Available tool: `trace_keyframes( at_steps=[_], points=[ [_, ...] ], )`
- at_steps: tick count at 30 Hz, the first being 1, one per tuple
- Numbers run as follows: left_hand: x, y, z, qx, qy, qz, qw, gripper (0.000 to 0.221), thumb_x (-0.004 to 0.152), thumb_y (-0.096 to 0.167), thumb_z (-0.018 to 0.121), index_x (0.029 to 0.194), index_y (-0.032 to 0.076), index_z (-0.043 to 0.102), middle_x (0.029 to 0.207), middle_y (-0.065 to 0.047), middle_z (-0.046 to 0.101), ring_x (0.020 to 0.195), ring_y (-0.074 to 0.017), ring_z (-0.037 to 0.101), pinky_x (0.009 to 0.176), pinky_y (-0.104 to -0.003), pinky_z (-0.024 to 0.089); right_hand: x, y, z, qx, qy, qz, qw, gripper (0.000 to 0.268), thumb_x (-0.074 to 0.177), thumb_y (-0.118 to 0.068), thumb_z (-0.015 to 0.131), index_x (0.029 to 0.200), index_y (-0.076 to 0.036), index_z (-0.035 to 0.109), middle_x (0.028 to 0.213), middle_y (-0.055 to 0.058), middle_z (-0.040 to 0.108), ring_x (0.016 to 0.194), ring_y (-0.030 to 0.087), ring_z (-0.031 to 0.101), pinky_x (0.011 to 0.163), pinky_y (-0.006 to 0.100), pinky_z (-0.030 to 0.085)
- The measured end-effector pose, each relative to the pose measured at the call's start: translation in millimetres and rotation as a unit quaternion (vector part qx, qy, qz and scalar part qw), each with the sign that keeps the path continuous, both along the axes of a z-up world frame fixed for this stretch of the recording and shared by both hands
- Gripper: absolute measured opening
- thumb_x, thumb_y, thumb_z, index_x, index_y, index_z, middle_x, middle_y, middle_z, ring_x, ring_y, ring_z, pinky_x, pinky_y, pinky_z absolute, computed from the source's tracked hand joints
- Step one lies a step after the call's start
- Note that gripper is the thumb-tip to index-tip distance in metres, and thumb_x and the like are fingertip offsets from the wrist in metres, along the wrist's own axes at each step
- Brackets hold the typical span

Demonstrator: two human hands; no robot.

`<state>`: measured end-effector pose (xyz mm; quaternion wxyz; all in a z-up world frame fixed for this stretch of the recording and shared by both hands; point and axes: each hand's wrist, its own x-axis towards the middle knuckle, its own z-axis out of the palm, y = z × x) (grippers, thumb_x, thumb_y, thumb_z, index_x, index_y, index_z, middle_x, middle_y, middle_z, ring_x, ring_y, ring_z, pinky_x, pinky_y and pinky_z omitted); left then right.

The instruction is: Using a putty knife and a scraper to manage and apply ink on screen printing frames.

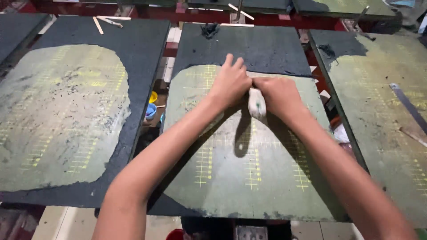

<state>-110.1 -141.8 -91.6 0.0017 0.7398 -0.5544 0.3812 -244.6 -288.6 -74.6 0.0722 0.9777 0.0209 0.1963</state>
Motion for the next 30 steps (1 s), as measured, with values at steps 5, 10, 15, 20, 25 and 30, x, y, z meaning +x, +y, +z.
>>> trace_keyframes(
  at_steps=[5,10,15,20,25,30],
  points=[
    [-21,14,19,0.060,0.050,-0.002,0.997,0.034,0.070,0.044,0.074,0.090,0.017,0.081,0.080,-0.012,0.074,0.095,-0.0318,0.064,0.106,-0.065,0.030,11,-18,-27,-0.071,0.011,-0.010,0.997,0.032,0.095,-0.017,0.061,0.126,-0.022,0.067,0.118,0.001,0.077,0.082,0.038,0.076,0.067,0.054,0.061],
    [-9,-8,5,0.031,0.007,-0.036,0.999,0.018,0.082,0.023,0.062,0.081,0.014,0.078,0.074,-0.012,0.073,0.086,-0.0314,0.063,0.105,-0.063,0.030,22,-9,-10,-0.155,-0.045,-0.003,0.987,0.018,0.107,-0.013,0.056,0.113,-0.023,0.070,0.103,-0.004,0.078,0.071,0.031,0.077,0.053,0.046,0.059],
    [15,-12,8,0.013,0.031,-0.048,0.998,0.020,0.091,0.016,0.061,0.080,0.010,0.078,0.068,-0.013,0.071,0.079,-0.0332,0.066,0.103,-0.065,0.030,37,-29,-12,-0.122,-0.004,-0.020,0.992,0.009,0.103,-0.018,0.059,0.097,-0.022,0.064,0.075,0.003,0.071,0.064,0.037,0.074,0.050,0.050,0.056],
    [13,-15,26,0.044,0.019,-0.019,0.999,0.012,0.085,0.021,0.068,0.081,0.015,0.078,0.075,-0.011,0.075,0.084,-0.0311,0.069,0.108,-0.067,0.028,40,-16,2,-0.088,0.000,-0.055,0.995,0.008,0.097,-0.014,0.065,0.095,-0.018,0.072,0.074,0.007,0.072,0.069,0.041,0.075,0.056,0.052,0.058],
    [32,-34,36,0.075,0.023,0.029,0.996,0.017,0.076,0.034,0.071,0.086,0.024,0.080,0.083,-0.004,0.079,0.089,-0.0271,0.073,0.111,-0.072,0.024,45,-37,22,0.022,0.048,-0.083,0.995,0.035,0.069,-0.020,0.083,0.103,-0.022,0.077,0.085,0.011,0.075,0.084,0.044,0.077,0.072,0.056,0.063],
    [13,-39,41,0.053,0.023,-0.004,0.998,0.018,0.069,0.032,0.077,0.084,0.023,0.081,0.080,-0.007,0.077,0.087,-0.0281,0.072,0.110,-0.070,0.028,10,-20,46,-0.016,0.046,-0.098,0.994,0.039,0.072,-0.009,0.079,0.105,-0.029,0.079,0.080,0.014,0.075,0.080,0.047,0.075,0.068,0.058,0.062]
  ],
)
